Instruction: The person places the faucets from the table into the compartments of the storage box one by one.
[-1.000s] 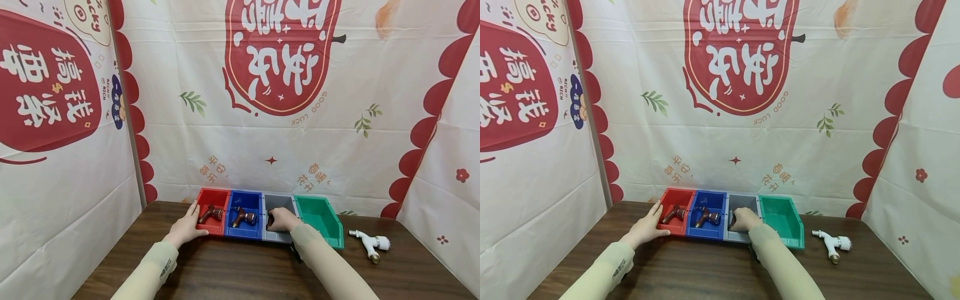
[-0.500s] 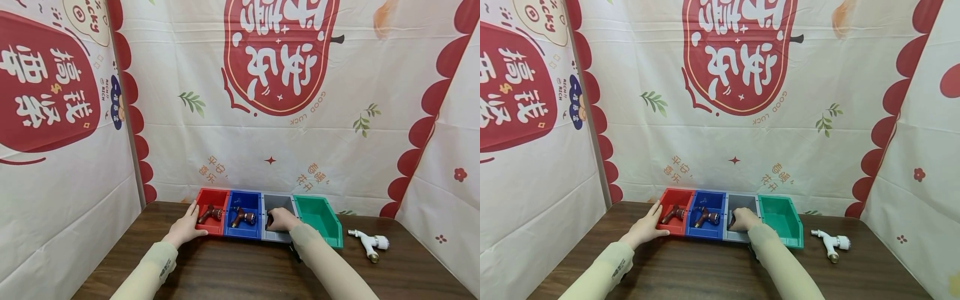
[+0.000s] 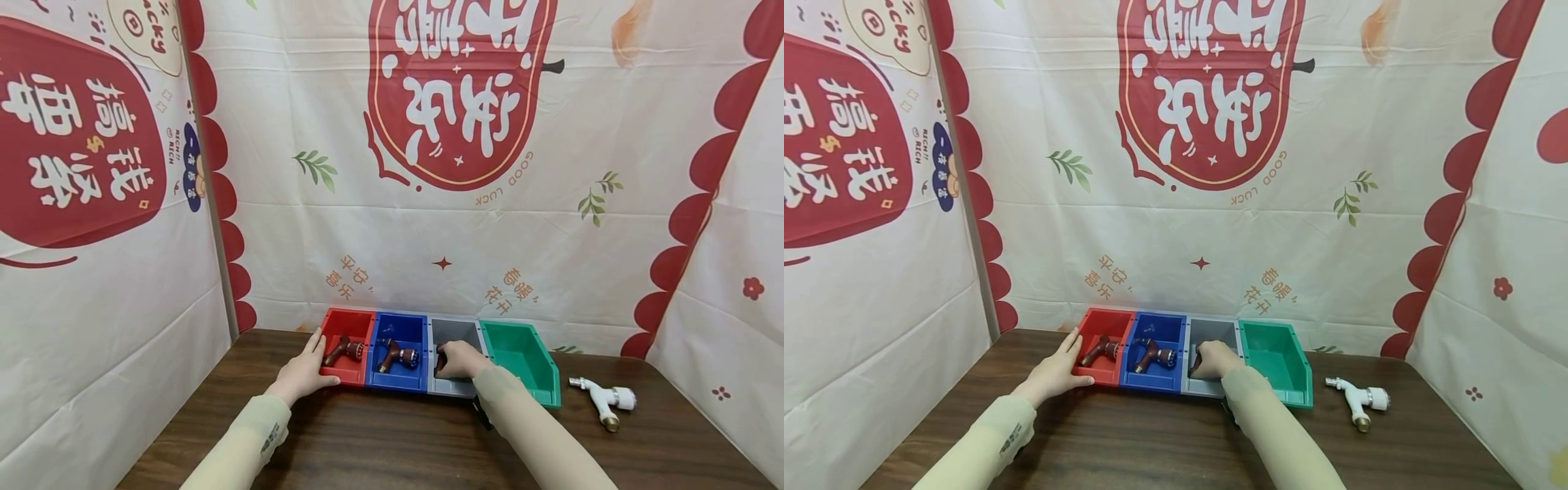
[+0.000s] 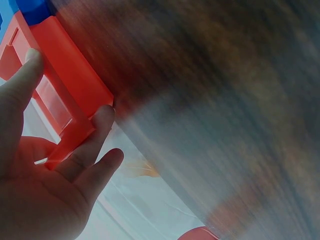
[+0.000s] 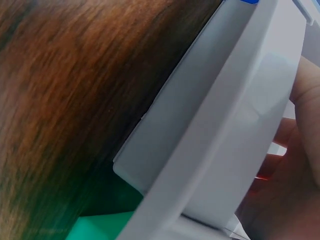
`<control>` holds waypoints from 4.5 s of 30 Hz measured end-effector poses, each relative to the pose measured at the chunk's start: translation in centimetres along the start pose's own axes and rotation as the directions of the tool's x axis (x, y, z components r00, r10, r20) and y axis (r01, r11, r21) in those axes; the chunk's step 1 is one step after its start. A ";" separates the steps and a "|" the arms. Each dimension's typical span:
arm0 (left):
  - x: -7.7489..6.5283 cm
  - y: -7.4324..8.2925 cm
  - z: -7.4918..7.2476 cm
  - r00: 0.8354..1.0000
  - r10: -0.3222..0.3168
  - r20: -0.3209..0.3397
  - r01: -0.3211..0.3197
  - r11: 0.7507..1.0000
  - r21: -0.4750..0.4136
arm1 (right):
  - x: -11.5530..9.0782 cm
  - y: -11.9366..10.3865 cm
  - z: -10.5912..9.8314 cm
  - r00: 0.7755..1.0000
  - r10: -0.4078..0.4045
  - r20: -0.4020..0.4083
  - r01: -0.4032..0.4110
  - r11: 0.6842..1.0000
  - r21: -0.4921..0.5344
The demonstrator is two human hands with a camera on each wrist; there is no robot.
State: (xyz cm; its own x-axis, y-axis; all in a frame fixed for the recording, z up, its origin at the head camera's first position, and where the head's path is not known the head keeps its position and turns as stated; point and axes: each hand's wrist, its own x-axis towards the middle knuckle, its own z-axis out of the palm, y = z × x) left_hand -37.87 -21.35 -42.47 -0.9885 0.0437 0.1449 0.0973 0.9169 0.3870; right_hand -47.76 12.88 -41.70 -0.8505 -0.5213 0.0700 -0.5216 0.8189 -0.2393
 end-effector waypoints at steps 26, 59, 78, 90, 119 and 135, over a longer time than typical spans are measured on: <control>0.0 0.0 0.1 1.000 -0.005 0.005 0.006 1.000 -0.015 | -0.1 0.0 -0.2 0.998 -0.016 0.057 0.017 1.000 -0.017; 0.2 -0.3 0.1 1.000 0.002 0.014 -0.002 1.000 -0.004 | -5.3 -1.8 -4.4 0.993 0.016 -0.114 -0.005 0.995 0.096; 0.1 0.1 -0.1 0.999 0.008 0.036 -0.008 1.000 -0.011 | -10.0 -0.7 -6.6 0.981 -0.039 -0.188 0.040 0.999 0.003; 0.2 -0.1 -0.4 0.999 0.011 0.041 -0.011 1.000 -0.009 | -11.8 1.0 -7.3 0.962 -0.129 -0.240 0.118 0.991 -0.061; 0.1 0.2 -0.5 0.998 0.023 0.056 -0.022 1.000 -0.019 | -19.1 11.0 -9.0 0.976 -0.004 -0.219 0.009 1.000 0.021; 0.4 -0.1 -0.4 0.999 0.034 0.037 -0.034 0.999 -0.006 | -20.9 16.2 -8.9 0.981 0.058 -0.185 -0.063 0.998 -0.021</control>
State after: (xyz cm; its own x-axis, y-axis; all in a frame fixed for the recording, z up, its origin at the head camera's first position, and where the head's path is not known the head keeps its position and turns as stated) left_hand -38.20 -21.58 -42.14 -0.9882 0.0897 0.1243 0.1316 0.9124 0.3875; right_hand -39.01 39.20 -38.45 -0.8771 -0.4197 0.2336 -0.4684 0.8550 -0.2226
